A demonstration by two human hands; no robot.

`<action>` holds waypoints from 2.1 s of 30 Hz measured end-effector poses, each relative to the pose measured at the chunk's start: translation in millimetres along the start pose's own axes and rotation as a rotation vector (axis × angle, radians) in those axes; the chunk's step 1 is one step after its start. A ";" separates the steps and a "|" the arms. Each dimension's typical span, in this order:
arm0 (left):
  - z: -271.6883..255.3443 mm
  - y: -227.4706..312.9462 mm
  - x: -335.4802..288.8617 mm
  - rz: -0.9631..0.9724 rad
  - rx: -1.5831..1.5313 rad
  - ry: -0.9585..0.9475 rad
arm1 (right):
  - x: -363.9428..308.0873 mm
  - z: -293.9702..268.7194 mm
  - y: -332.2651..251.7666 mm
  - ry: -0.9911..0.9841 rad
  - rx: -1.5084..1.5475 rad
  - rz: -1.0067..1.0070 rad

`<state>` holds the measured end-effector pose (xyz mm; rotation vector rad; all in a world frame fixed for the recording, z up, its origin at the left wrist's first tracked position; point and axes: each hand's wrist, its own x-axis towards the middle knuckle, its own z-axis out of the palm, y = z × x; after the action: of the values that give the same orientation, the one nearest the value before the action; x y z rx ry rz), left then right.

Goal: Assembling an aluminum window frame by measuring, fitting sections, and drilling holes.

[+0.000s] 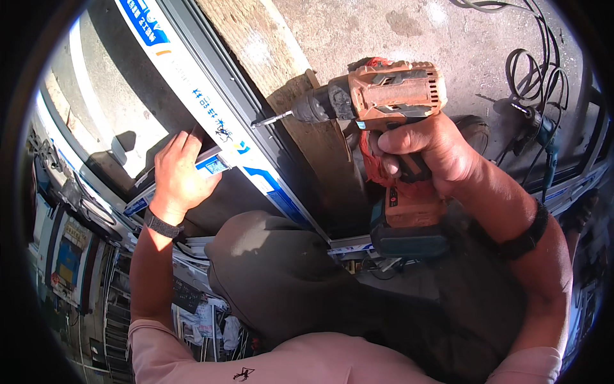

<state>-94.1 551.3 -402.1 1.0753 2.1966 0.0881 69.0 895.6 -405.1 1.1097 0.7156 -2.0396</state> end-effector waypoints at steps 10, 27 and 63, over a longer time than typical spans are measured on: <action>6.5 -3.8 -2.2 -0.014 0.106 0.074 | -8.5 2.2 -1.9 -0.025 -0.101 -0.084; -36.1 28.3 -33.5 -0.217 -0.120 0.111 | -133.7 62.8 -52.1 0.132 -1.018 -0.477; -148.5 83.6 -85.8 0.404 -0.905 -0.064 | -104.1 141.2 4.5 -0.340 -1.387 -1.103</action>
<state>-90.5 577.6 -213.2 0.9203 1.5415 1.0883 45.2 821.9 -247.6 -0.5600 2.3124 -1.5964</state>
